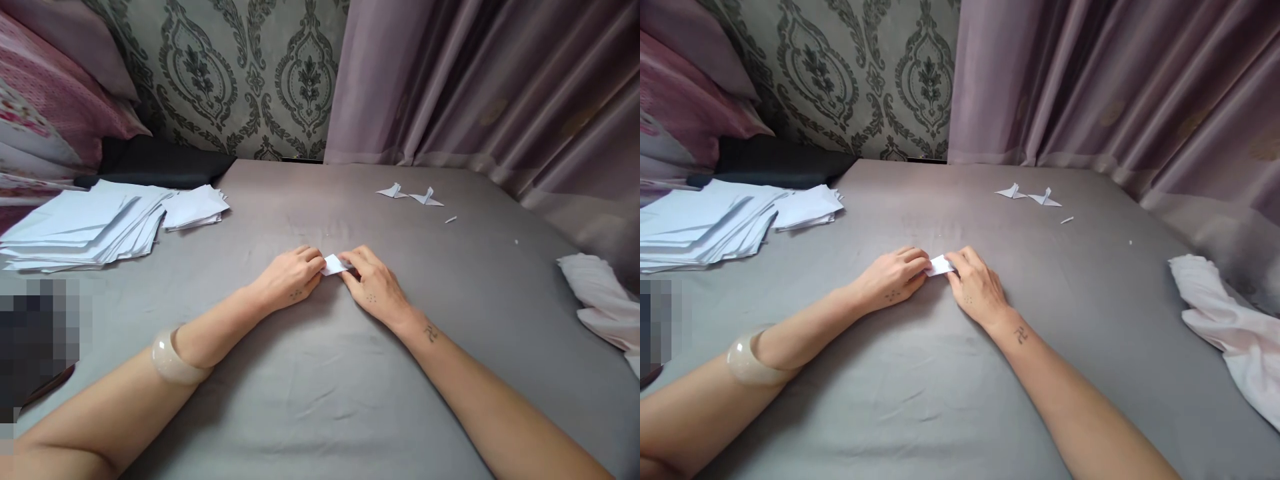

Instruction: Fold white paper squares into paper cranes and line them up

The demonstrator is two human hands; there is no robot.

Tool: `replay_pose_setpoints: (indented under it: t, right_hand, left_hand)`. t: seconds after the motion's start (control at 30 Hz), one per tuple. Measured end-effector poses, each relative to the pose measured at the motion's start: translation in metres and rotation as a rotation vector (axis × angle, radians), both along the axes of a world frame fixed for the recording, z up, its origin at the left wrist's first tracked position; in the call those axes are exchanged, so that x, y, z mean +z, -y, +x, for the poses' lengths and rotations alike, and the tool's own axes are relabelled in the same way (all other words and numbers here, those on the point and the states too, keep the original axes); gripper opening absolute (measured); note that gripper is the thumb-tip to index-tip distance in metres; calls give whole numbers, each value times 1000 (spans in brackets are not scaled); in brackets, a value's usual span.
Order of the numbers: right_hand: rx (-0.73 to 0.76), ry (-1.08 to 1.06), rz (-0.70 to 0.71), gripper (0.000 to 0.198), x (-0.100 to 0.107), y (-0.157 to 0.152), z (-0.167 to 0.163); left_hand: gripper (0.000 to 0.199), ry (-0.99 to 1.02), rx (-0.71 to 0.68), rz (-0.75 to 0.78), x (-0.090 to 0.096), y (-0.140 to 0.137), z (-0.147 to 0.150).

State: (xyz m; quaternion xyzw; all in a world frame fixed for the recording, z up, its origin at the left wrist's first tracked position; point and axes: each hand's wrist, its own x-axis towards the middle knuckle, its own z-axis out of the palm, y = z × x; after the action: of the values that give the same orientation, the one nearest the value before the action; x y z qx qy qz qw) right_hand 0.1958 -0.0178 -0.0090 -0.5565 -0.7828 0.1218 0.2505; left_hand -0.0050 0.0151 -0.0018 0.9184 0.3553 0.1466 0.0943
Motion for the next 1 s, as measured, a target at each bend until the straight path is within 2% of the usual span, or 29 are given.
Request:
replay_pose_setpoints:
  t: [0.1,0.2,0.43,0.67,0.87,1.0]
  right_hand:
    - [3,79,15,15,2,2,0]
    - [11,141,11,17,5,6,1]
    - [-43,268,-13,21,13,15,-6]
    - [-152,124,-172,20,16,14,-9]
    - [-217,106,-150,22,13,14,-14]
    - [-228,90,-146,24,12,13,-15]
  left_hand:
    - [31,-53,-41,41,2,2,1]
    - [29,-24,-13,18,2,4,2]
    - [18,183,141,-236,0,-2,0]
    - [18,300,217,-473,4,-7,-3]
    - [21,358,267,-482,-2,-8,-4]
    - [17,359,246,-482,-4,-9,-6]
